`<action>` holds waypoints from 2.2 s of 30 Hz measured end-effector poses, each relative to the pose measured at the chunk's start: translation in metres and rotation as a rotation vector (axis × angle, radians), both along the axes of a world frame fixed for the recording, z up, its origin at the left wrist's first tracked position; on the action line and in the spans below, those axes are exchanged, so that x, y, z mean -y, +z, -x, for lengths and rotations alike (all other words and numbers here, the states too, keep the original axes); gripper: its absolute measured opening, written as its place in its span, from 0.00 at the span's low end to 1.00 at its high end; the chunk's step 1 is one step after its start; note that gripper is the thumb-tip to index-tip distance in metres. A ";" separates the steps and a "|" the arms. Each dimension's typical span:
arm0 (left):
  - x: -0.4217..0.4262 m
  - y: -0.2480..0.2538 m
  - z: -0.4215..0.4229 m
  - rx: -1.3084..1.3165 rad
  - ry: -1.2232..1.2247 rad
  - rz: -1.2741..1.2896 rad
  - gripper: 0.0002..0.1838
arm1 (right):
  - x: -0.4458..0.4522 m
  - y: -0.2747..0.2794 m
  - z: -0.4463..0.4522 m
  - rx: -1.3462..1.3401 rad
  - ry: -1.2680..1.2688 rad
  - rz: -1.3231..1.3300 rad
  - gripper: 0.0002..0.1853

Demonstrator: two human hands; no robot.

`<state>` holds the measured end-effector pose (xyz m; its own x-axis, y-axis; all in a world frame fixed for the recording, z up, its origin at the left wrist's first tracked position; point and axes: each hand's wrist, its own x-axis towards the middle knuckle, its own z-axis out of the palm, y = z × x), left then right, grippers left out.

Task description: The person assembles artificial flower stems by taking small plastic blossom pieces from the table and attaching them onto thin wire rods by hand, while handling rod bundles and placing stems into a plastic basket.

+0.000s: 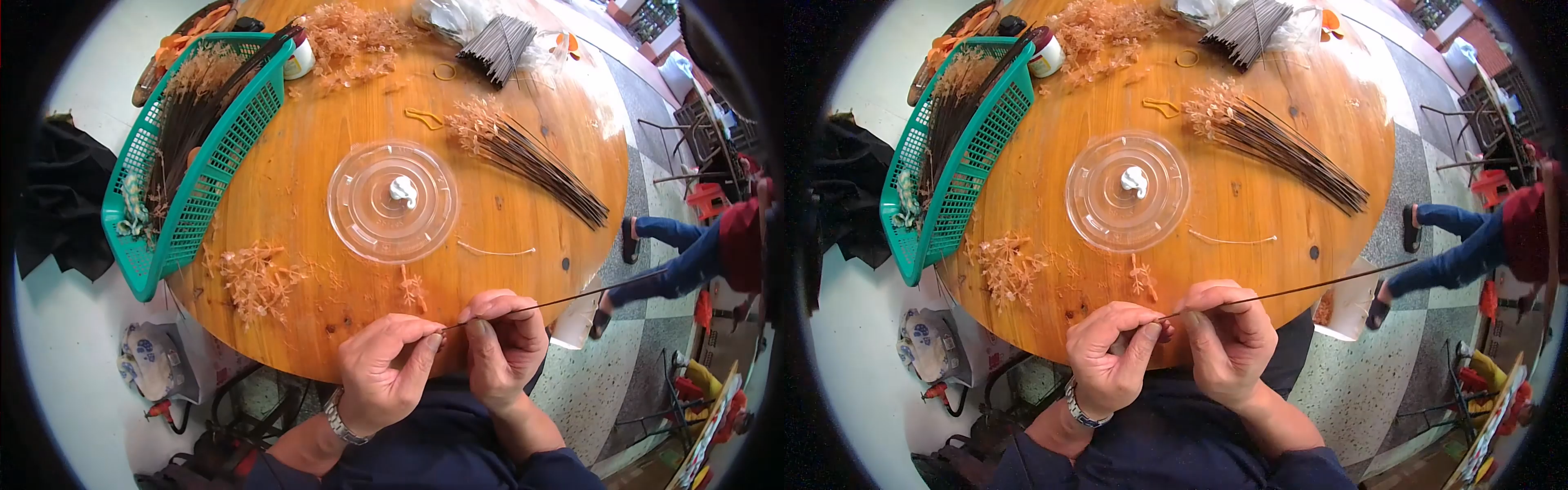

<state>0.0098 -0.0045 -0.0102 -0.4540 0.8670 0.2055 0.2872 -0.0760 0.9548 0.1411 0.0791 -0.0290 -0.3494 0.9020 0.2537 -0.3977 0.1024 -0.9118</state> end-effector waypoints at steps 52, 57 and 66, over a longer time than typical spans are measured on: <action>0.002 0.008 -0.003 0.030 -0.048 -0.062 0.10 | -0.217 0.040 -0.032 1.154 -0.406 -0.870 0.03; 0.003 0.003 -0.001 0.014 -0.067 -0.092 0.10 | -0.200 0.081 0.039 0.888 -0.311 -0.753 0.02; 0.013 -0.003 -0.004 0.089 -0.107 -0.039 0.09 | -0.145 0.148 0.278 0.913 -0.026 -1.357 0.04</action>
<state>0.0133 -0.0171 -0.0130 -0.3772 0.9036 0.2031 0.1894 -0.1394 0.9719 -0.1372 0.2243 0.1188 -0.8084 0.2110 0.5494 0.2061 0.9759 -0.0715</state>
